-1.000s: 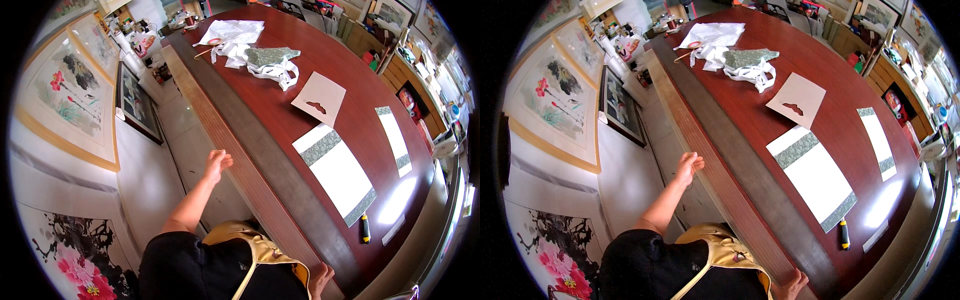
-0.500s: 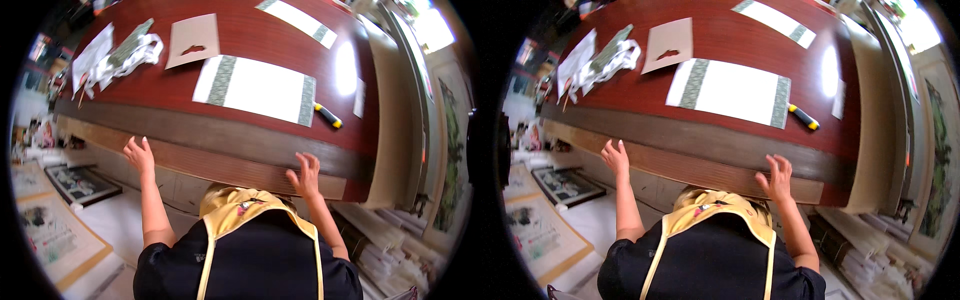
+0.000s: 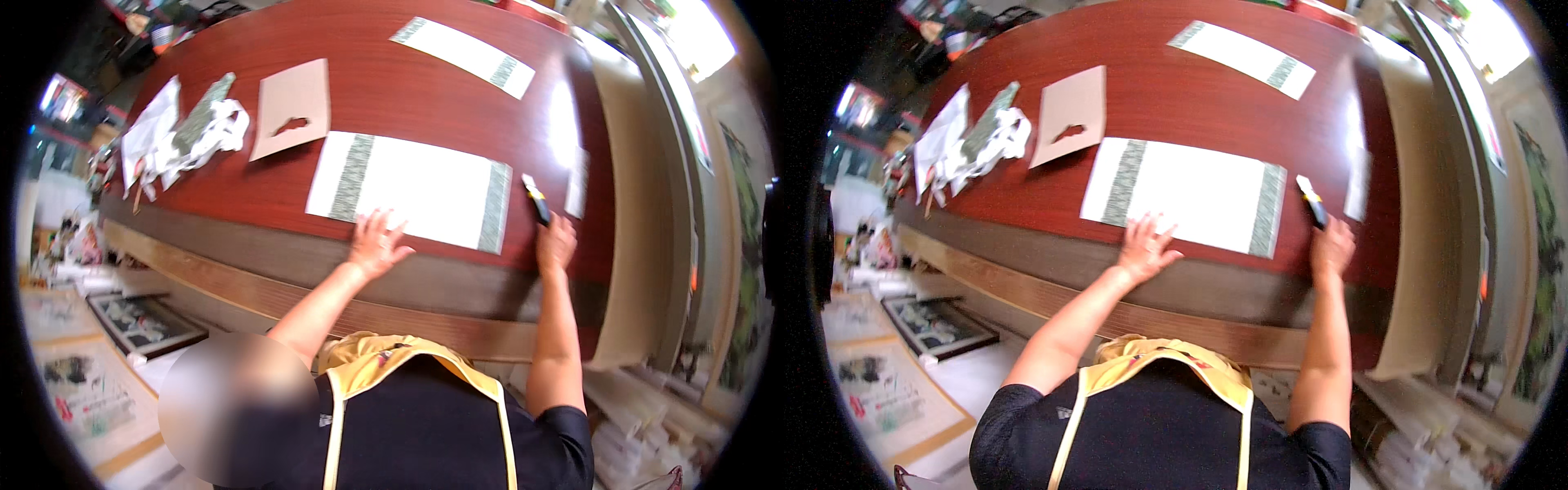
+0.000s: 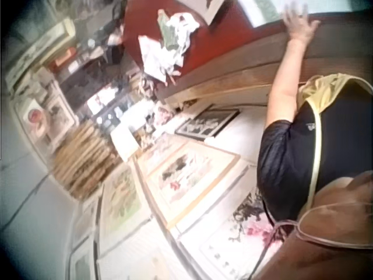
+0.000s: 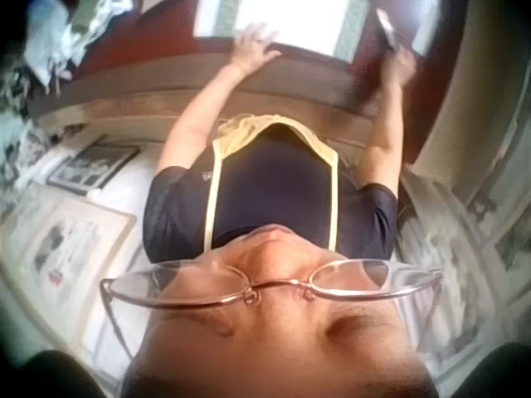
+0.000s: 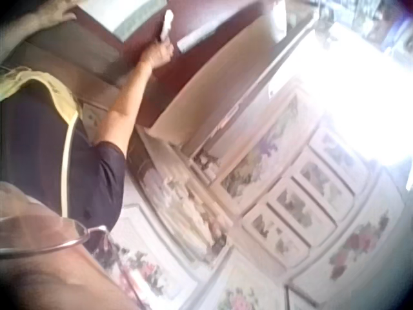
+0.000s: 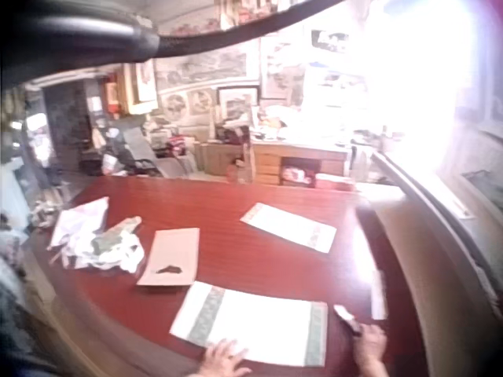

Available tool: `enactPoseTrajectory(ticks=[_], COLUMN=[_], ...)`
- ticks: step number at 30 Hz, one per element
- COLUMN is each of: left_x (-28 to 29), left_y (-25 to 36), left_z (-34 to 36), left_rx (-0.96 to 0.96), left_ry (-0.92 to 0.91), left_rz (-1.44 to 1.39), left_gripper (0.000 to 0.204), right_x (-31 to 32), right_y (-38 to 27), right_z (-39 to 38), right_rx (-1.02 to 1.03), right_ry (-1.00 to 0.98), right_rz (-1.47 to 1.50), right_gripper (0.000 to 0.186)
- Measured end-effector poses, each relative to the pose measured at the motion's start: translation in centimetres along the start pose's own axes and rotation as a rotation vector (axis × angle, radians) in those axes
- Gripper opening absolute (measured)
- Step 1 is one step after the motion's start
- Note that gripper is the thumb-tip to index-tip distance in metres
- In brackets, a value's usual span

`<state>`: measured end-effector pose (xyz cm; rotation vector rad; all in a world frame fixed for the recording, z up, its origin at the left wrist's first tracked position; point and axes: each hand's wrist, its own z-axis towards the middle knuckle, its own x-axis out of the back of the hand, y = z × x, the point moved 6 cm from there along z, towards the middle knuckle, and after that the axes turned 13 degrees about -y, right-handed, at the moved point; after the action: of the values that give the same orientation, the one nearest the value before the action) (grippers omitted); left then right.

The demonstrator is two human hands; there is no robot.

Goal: The person aligns a long wooden ruler on a white sheet of paper with patterned borders on a wooden table. They use a utility knife to trim the paper edges along the ruler. The person then uses a small spatula-like tool to press down the patterned borders onto the paper, smoothing them out.

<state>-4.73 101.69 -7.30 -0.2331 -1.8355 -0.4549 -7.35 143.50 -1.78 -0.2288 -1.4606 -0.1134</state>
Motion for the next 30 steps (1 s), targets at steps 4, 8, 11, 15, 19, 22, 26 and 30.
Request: enactPoseTrajectory(ticks=[4,8,11,15,19,22,26,30], left_x=[3.1,7.8,5.7,5.3,5.0,6.0,6.9,5.6], left_y=[0.0,-10.5,-21.6,-29.6,-33.4,-36.6,-36.7,-27.4], left_z=[0.7,1.5,5.1,7.7,9.4,7.9,4.7,3.4], left_rx=[-0.075,0.119,0.685,0.531,0.421,0.379,0.907,0.555], left_ry=[0.178,0.774,0.607,0.637,0.934,0.939,0.871,0.525], left_rz=[-0.158,-0.369,-1.672,-2.016,-2.088,-1.999,-1.556,-0.993], left_gripper=[0.076,0.060,0.074,0.048,0.031,0.029,0.045,0.056], right_x=[0.0,-0.2,-0.3,-0.8,0.0,0.2,-1.1,-1.4], right_y=[3.5,0.7,-0.8,-4.8,-6.0,-6.6,-6.4,-7.9], right_z=[0.1,-1.0,-1.5,-2.1,-3.1,-4.6,-6.2,-5.6], right_rx=[-0.035,0.114,0.130,0.011,0.059,-0.025,-0.256,-0.410], right_ry=[0.084,0.070,0.060,-0.097,-0.057,-0.074,-0.146,-0.306], right_rz=[0.060,0.363,0.469,0.697,0.543,0.509,0.318,0.316], right_gripper=[0.066,0.060,0.055,0.049,0.051,0.056,0.085,0.088])
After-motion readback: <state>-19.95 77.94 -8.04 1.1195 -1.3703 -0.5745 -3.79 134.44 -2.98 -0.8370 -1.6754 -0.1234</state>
